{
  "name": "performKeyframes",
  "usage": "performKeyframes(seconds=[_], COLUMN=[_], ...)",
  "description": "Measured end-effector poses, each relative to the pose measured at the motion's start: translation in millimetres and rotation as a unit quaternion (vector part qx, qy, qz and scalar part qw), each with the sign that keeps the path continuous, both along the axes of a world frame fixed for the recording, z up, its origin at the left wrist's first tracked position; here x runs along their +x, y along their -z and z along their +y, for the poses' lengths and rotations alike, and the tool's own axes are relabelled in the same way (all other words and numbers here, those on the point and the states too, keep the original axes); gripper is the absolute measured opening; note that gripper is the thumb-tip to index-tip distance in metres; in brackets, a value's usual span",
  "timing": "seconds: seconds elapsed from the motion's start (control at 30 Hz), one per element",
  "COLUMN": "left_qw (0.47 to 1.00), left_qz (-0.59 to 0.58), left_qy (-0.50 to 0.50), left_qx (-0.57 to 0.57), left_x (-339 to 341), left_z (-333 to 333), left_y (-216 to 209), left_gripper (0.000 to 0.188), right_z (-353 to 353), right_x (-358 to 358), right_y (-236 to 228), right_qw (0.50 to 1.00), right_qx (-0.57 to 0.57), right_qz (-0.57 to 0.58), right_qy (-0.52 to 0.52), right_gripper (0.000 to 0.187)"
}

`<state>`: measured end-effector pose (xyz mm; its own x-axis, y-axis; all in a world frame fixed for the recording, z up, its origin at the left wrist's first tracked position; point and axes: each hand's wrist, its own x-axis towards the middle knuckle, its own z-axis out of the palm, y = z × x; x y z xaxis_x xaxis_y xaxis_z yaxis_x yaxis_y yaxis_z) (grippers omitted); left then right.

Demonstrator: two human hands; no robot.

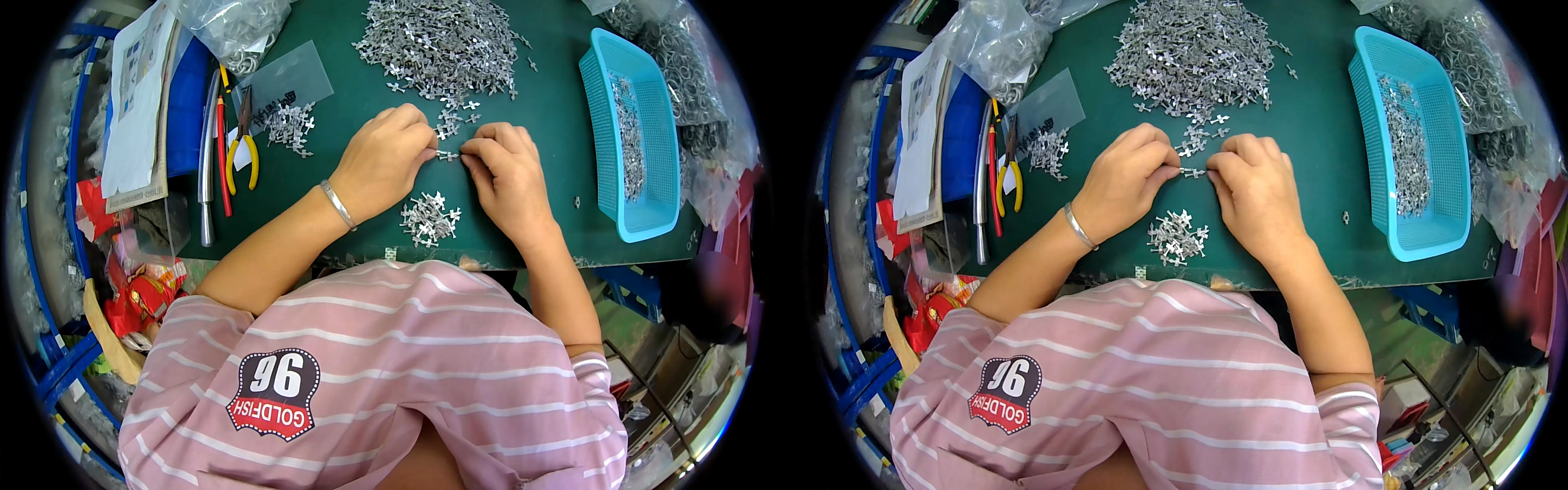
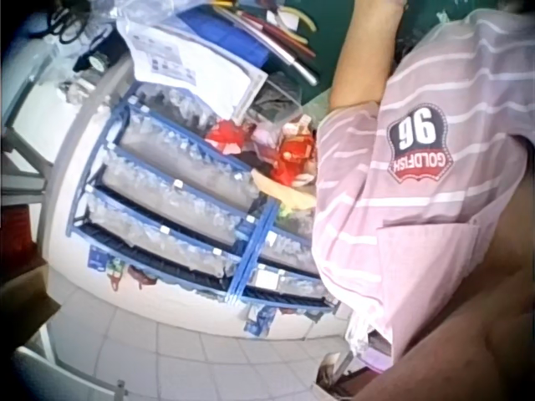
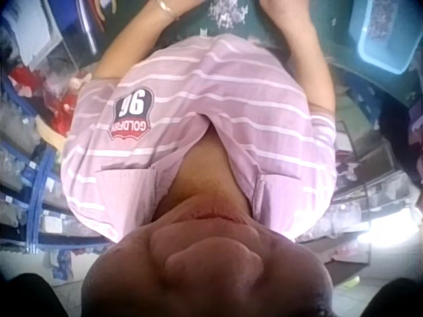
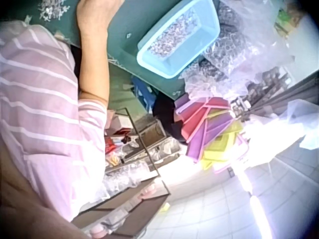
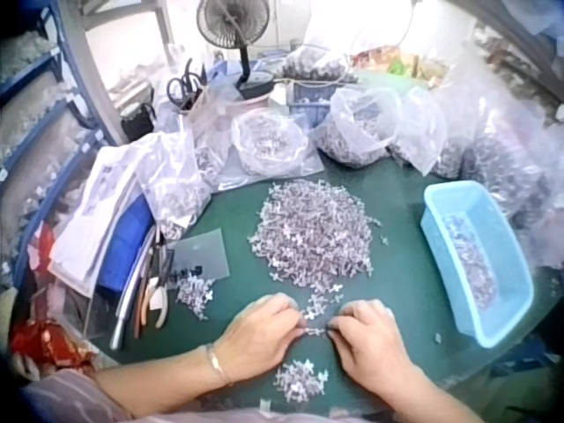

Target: The person sorts small metal crosses by hand, picking them from a large pile and organizing them into smaller groups on the desk surface.

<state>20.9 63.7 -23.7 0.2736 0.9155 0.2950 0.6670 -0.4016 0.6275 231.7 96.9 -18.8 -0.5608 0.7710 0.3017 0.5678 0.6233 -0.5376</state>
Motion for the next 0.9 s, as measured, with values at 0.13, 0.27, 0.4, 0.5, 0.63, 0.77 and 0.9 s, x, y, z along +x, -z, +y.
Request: performKeyframes(seconds=[0.13,0.27,0.4,0.5,0.63,0.77,0.9], left_qw=[1.000,0.998,0.996,0.998,0.995,0.997,0.997], left_qz=[-0.010,-0.002,-0.011,0.013,0.081,0.060,0.036], left_qy=[0.001,-0.033,-0.066,-0.042,-0.013,0.005,-0.055], left_qx=[0.003,0.044,0.064,0.049,0.063,0.042,0.045], left_x=[-3,-3,-8,-1,8,-3,1], left_z=[-1,2,-2,-5,-5,-14,-14], left_y=[-3,-2,-8,-9,-4,-4,-11], left_gripper=[0.011,0.011,0.012,0.012,0.015,0.017,0.018], right_z=[-1,0,-5,-11,-16,-6,-5], right_x=[-5,-9,8,7,-1,24,9], right_y=[-6,-4,-8,-7,-2,-3,-2], right_qw=[1.000,0.998,0.999,0.998,0.996,0.991,0.991], right_qx=[0.013,0.043,0.041,0.037,0.039,0.068,0.022], right_qz=[0.015,-0.027,0.000,0.045,0.070,0.083,0.105], right_qy=[-0.020,-0.043,-0.031,0.004,-0.026,0.082,0.086], right_gripper=[0.013,0.017,0.018,0.020,0.019,0.018,0.017])
